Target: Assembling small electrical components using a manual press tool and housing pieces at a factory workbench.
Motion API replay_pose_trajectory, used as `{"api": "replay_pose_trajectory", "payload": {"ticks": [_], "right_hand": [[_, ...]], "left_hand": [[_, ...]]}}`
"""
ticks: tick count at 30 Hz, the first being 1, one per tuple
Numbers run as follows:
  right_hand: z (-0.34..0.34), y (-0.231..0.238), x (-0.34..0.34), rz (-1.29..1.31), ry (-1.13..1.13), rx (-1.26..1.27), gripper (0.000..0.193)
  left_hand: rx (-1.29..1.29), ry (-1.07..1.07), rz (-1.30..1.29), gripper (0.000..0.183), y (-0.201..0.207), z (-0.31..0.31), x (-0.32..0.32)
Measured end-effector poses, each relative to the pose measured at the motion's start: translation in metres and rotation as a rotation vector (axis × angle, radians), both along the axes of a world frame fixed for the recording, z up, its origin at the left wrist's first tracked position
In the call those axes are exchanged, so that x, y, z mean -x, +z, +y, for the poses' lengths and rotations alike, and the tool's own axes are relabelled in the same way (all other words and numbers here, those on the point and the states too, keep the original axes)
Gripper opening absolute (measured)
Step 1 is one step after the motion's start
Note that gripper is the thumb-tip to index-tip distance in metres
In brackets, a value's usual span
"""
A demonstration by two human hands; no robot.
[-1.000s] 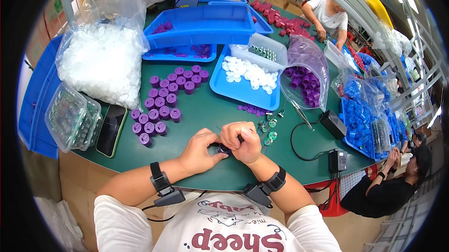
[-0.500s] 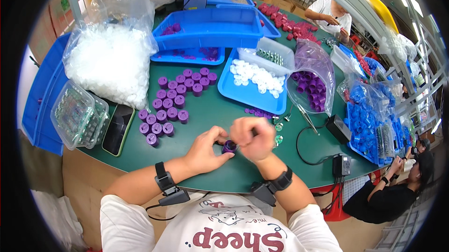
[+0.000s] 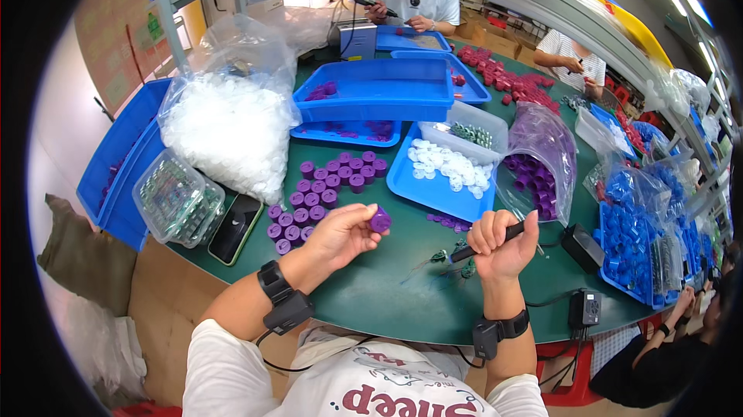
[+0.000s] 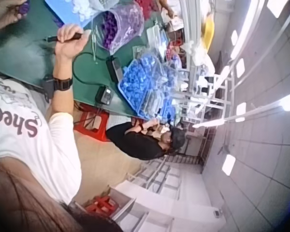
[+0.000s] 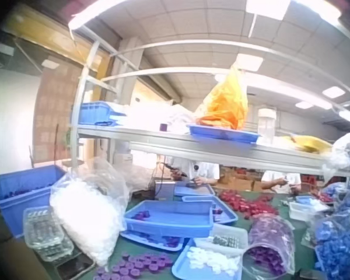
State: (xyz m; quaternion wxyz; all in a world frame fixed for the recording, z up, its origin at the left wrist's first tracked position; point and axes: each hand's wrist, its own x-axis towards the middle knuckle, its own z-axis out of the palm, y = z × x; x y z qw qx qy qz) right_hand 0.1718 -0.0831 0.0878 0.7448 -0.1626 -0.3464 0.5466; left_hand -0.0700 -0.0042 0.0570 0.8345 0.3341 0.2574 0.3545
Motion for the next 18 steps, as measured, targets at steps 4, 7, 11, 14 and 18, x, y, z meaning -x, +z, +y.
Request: {"api": "replay_pose_trajectory", "payload": {"ticks": [4,7,11,14,18], "right_hand": [[-0.001,-0.004,-0.022,-0.609,-0.079,0.175,0.018],[-0.005,0.004,-0.019,-1.202,-0.065,0.294,0.014],[0.0,-0.01,-0.007,-1.763,-0.127,0.196,0.022],[0.004,-0.019,-0.004,-1.879,-0.144,0.289,0.024],[0.003,-0.012,-0.006,-1.973,-0.055,0.347,0.024]], "left_hand": [[-0.424,0.304,0.235,0.014,0.052,0.038,0.0],[-1.121,0.584,0.65,0.018,0.08,0.117,-0.004],[-1.303,0.79,1.069,0.018,0.091,0.198,-0.02],[-1.273,0.754,1.304,0.018,0.066,0.245,-0.019],[-1.114,0.572,1.502,0.017,0.053,0.253,-0.025]]}}
